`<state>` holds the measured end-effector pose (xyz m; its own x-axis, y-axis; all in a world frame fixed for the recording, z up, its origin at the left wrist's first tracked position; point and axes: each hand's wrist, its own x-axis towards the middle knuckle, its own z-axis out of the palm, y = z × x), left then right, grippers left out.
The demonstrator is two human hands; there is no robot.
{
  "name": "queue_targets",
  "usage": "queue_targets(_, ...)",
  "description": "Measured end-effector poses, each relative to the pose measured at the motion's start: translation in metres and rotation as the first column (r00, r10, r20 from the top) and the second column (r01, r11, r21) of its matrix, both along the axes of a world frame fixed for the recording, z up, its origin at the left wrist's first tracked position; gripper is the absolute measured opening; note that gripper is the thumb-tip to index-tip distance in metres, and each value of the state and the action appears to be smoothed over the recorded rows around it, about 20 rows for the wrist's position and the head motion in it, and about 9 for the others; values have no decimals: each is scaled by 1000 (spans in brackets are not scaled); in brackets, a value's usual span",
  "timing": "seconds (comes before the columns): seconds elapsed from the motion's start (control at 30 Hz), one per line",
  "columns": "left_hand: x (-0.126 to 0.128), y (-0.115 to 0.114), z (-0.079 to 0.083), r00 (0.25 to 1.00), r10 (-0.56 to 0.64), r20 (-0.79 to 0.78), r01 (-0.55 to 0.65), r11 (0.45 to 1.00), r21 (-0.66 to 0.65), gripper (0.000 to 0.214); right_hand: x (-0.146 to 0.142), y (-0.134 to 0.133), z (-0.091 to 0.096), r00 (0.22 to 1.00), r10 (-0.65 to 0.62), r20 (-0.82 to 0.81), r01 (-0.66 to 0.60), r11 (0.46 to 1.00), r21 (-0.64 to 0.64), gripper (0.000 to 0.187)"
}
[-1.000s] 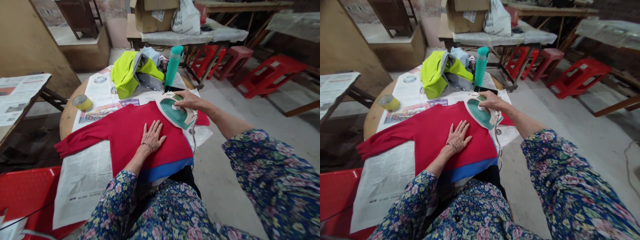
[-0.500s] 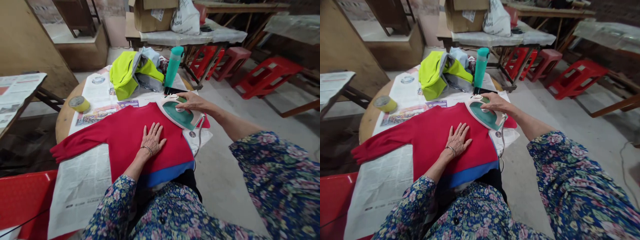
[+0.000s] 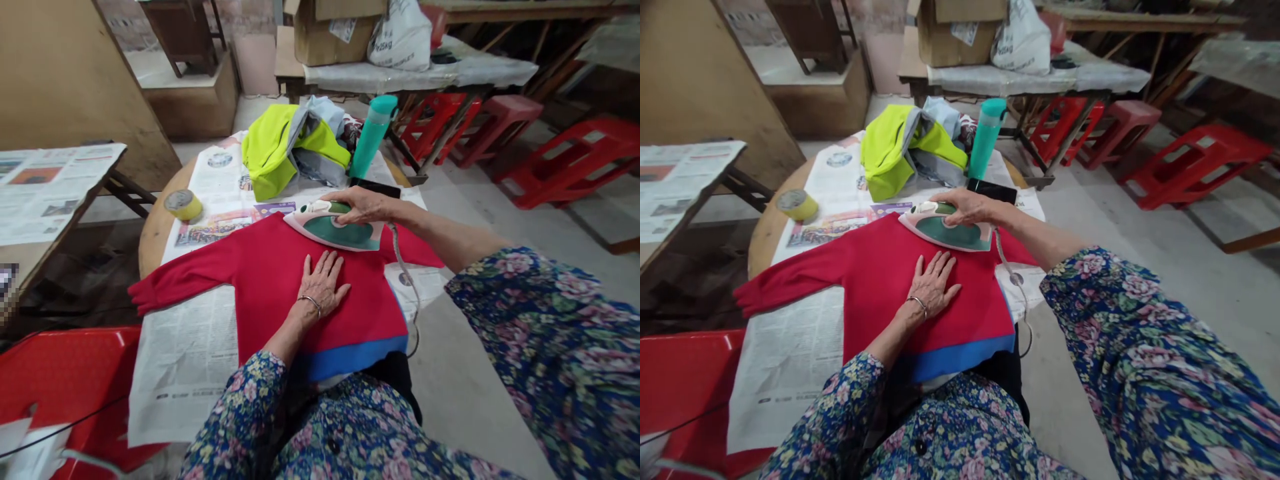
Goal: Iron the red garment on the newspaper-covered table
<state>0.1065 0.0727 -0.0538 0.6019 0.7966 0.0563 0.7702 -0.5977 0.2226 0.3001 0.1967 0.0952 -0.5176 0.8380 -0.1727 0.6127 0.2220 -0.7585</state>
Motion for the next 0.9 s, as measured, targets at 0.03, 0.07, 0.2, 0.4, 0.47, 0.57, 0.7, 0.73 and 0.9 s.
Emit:
queue_targets(0.03,1,-1,0,1000,-1,3,1,1000,-1,69,-7,5,0,999,34,7,-34,999,-1,67)
queue_targets(0.07,1,-2,0,1000,-2,5,2,1000,-4,69,-14,10,0,998,60,14,-60,998,4,66)
queue_targets(0.2,4,-5,0,1000,-9,2,9,1000,-15,70,-44,32,-2,994,104,39,-105,994,31,64)
queue_targets(0.4,5,-6,0,1000,-6,13,6,1000,-23,70,-71,41,-5,998,65,21,-66,995,76,60)
queue_targets(0.47,5,-5,0,1000,-7,14,7,1000,-15,70,-62,34,-5,999,33,28,-35,996,79,63)
queue_targets(0.57,5,-2,2,1000,-16,7,17,1000,-16,70,-32,16,-4,998,-56,10,55,996,75,66)
queue_targets(0.7,3,3,5,1000,0,-8,0,999,-50,71,17,-16,-5,973,-229,7,228,970,80,56)
queue_targets(0.73,2,5,5,1000,9,-12,-10,999,-50,71,27,-25,-7,961,-275,4,274,958,81,53)
queue_targets(0.9,1,14,2,1000,20,-2,-20,1000,-24,68,57,-67,-14,850,-523,-58,525,851,21,42)
